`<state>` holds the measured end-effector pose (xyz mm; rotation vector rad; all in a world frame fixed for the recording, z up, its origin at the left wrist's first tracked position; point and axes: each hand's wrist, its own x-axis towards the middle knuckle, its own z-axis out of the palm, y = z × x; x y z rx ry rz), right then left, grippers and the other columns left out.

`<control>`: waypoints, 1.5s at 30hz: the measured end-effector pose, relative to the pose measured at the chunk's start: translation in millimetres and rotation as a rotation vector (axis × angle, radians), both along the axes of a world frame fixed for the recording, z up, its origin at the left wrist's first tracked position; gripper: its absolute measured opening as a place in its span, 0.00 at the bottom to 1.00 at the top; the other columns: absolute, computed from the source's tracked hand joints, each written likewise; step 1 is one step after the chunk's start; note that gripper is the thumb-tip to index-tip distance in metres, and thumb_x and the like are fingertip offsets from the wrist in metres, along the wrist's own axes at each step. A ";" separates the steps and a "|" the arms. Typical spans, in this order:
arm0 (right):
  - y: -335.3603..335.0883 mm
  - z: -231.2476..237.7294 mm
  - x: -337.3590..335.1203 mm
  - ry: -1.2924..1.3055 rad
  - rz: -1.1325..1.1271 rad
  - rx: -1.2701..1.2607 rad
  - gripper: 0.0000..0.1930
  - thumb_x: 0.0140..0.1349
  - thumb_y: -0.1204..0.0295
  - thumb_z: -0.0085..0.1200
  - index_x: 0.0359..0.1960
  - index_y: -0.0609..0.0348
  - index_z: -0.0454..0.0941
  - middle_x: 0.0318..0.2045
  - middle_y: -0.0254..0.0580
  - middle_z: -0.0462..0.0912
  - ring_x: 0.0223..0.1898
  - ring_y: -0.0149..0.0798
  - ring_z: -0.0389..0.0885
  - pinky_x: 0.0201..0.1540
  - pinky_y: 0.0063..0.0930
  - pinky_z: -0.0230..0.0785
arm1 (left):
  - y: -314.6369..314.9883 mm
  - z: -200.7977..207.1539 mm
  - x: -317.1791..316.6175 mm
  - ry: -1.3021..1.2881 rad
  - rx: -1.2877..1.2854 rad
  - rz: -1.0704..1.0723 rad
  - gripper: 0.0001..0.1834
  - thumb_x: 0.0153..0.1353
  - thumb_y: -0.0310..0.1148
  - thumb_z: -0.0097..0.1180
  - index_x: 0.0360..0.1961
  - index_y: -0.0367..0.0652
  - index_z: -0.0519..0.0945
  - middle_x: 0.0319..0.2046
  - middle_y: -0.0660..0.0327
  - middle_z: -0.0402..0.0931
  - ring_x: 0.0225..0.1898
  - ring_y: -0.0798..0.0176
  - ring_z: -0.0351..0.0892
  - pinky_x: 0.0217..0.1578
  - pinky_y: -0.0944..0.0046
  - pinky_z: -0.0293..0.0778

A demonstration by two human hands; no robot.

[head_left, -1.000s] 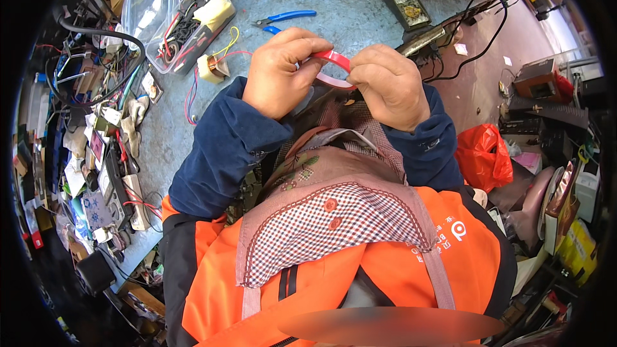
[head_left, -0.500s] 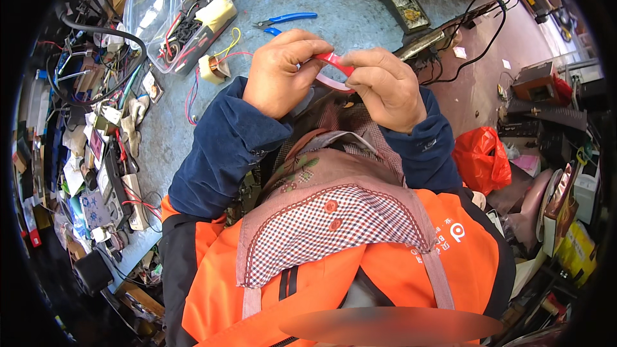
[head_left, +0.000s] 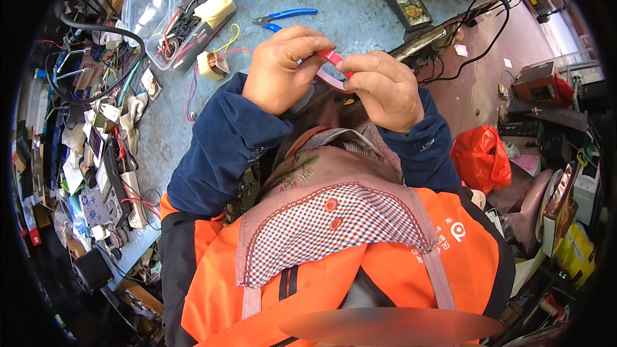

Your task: The person solders wires to a small transformer, trims the leads, and wraps the assembly with red electrical tape. They use a soldering iron, pliers, and tape to complete the task.

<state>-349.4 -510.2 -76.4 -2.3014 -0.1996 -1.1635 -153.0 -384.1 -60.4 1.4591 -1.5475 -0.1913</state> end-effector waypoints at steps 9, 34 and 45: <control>4.3 -7.5 0.0 -0.038 -0.020 0.090 0.16 0.51 0.86 0.72 0.40 0.60 0.83 0.43 0.45 0.87 0.40 0.49 0.86 0.41 0.37 0.81 | 0.5 1.3 0.4 -0.037 0.006 -0.007 0.16 0.57 0.15 0.67 0.47 0.38 0.90 0.44 0.55 0.87 0.46 0.54 0.88 0.48 0.60 0.83; 18.5 -22.9 -5.6 0.135 -0.143 0.362 0.14 0.59 0.74 0.75 0.44 0.62 0.85 0.38 0.47 0.86 0.41 0.47 0.86 0.44 0.33 0.76 | 1.1 1.0 2.6 0.025 0.031 0.013 0.15 0.60 0.17 0.68 0.49 0.37 0.90 0.46 0.54 0.87 0.48 0.54 0.88 0.51 0.60 0.82; 28.8 -23.4 -8.5 0.072 -0.208 0.228 0.19 0.54 0.69 0.78 0.45 0.61 0.85 0.34 0.46 0.87 0.35 0.51 0.84 0.42 0.40 0.74 | 22.4 30.3 -24.4 -0.081 0.002 0.018 0.14 0.59 0.21 0.69 0.47 0.37 0.89 0.41 0.50 0.87 0.41 0.48 0.89 0.43 0.58 0.83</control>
